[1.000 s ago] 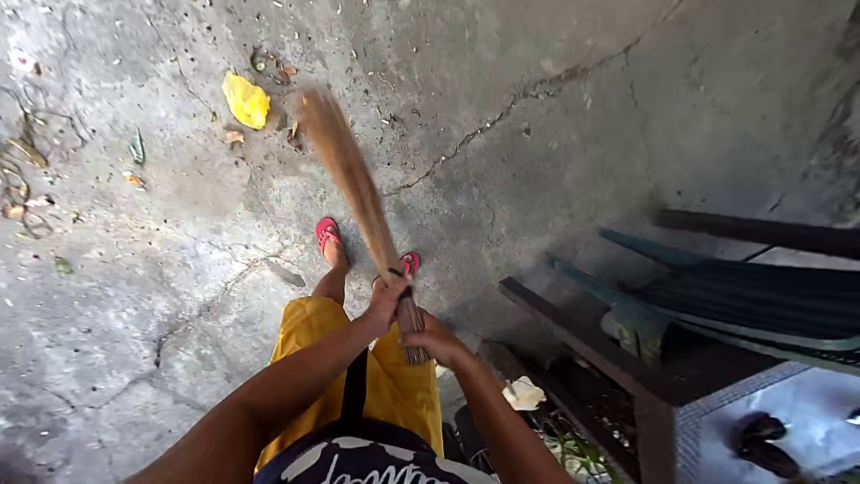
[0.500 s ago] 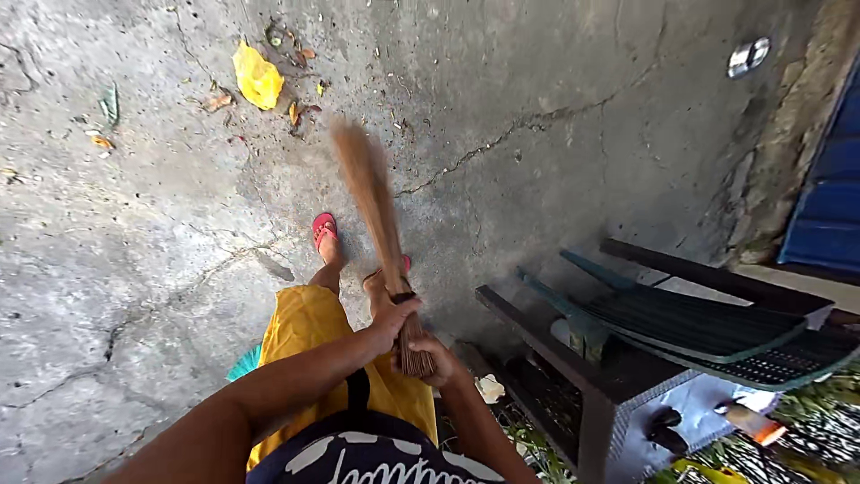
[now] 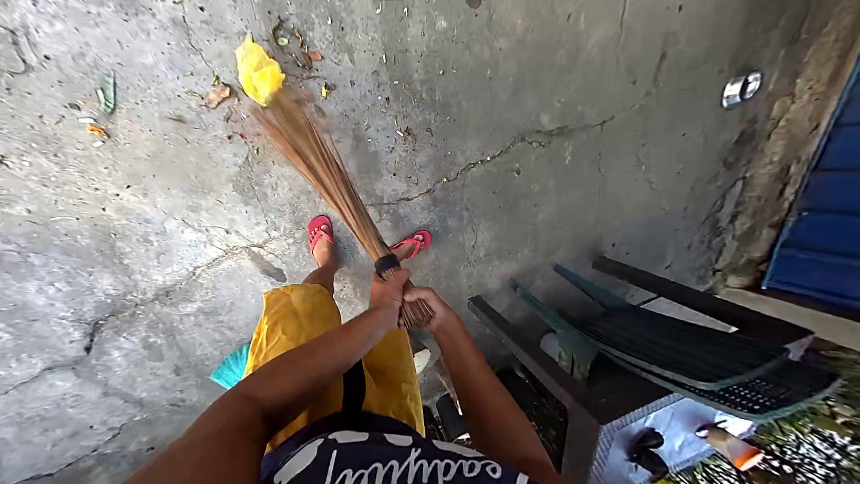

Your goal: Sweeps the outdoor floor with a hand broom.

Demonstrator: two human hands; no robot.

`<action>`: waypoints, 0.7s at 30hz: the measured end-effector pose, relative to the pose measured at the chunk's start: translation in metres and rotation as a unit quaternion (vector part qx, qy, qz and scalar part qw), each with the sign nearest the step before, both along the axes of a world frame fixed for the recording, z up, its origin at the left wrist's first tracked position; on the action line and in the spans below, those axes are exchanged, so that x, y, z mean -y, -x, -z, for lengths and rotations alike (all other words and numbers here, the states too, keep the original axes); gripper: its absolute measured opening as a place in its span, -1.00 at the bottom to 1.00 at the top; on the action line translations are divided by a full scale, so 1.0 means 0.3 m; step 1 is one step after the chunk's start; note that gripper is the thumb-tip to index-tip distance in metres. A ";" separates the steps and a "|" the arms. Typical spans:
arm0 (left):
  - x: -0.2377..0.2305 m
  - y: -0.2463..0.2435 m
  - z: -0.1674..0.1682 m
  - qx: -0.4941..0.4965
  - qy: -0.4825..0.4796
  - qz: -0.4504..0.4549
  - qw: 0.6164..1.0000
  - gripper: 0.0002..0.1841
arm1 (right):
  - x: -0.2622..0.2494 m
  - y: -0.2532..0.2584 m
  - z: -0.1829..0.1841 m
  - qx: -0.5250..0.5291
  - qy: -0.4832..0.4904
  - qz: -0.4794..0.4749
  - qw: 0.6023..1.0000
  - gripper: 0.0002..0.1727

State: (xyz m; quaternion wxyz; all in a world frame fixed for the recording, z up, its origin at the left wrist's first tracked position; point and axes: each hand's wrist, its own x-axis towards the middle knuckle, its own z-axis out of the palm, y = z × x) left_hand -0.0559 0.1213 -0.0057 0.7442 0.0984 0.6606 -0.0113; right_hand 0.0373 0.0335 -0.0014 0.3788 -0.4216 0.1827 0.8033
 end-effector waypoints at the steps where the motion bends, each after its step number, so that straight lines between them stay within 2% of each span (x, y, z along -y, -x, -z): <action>1: 0.051 -0.035 -0.021 0.038 -0.009 0.034 0.999 -0.20 | 0.074 -0.029 -0.048 0.023 -0.004 0.031 0.999 -0.53; 3: 0.135 -0.111 -0.082 0.133 0.034 0.129 0.982 -0.20 | 0.227 -0.065 -0.148 0.071 0.021 0.104 0.992 -0.43; 5: 0.224 -0.214 -0.052 0.227 0.102 0.244 0.937 -0.36 | 0.325 -0.100 -0.212 0.125 0.082 0.171 0.974 -0.47; 7: 0.276 -0.343 0.035 0.261 0.180 0.363 0.876 -0.55 | 0.365 -0.157 -0.186 0.161 0.117 0.231 0.953 -0.59; 8: 0.279 -0.392 0.065 0.249 0.214 0.384 0.863 -0.57 | 0.363 -0.187 -0.148 0.167 0.122 0.245 0.947 -0.63; 9: 0.271 -0.422 0.089 0.230 0.225 0.368 0.872 -0.59 | 0.349 -0.223 -0.100 0.161 0.122 0.244 0.949 -0.67; 10: 0.263 -0.426 0.113 0.215 0.222 0.313 0.898 -0.64 | 0.329 -0.262 -0.052 0.148 0.117 0.210 0.959 -0.70; 12: 0.289 -0.378 0.184 0.183 0.170 0.117 0.961 -0.73 | 0.263 -0.340 0.042 0.100 0.099 0.043 0.989 -0.76; 14: 0.292 -0.360 0.224 0.136 0.096 -0.060 0.984 -0.82 | 0.171 -0.400 0.118 0.044 0.050 -0.109 0.992 -0.78; 15: 0.284 -0.372 0.227 0.104 0.057 -0.113 0.986 -0.85 | 0.145 -0.423 0.134 0.032 0.029 -0.135 0.990 -0.76; 17: 0.283 -0.437 0.207 0.055 -0.020 -0.128 0.990 -0.71 | 0.148 -0.482 0.116 0.047 0.007 -0.133 0.990 -0.59; 19: 0.335 -0.525 0.133 0.047 -0.065 -0.066 0.995 -0.50 | 0.234 -0.568 0.041 0.093 0.014 -0.113 0.989 -0.40; 21: 0.413 -0.613 0.015 0.092 -0.045 0.010 0.995 -0.32 | 0.380 -0.642 -0.057 0.124 0.039 -0.067 0.989 -0.27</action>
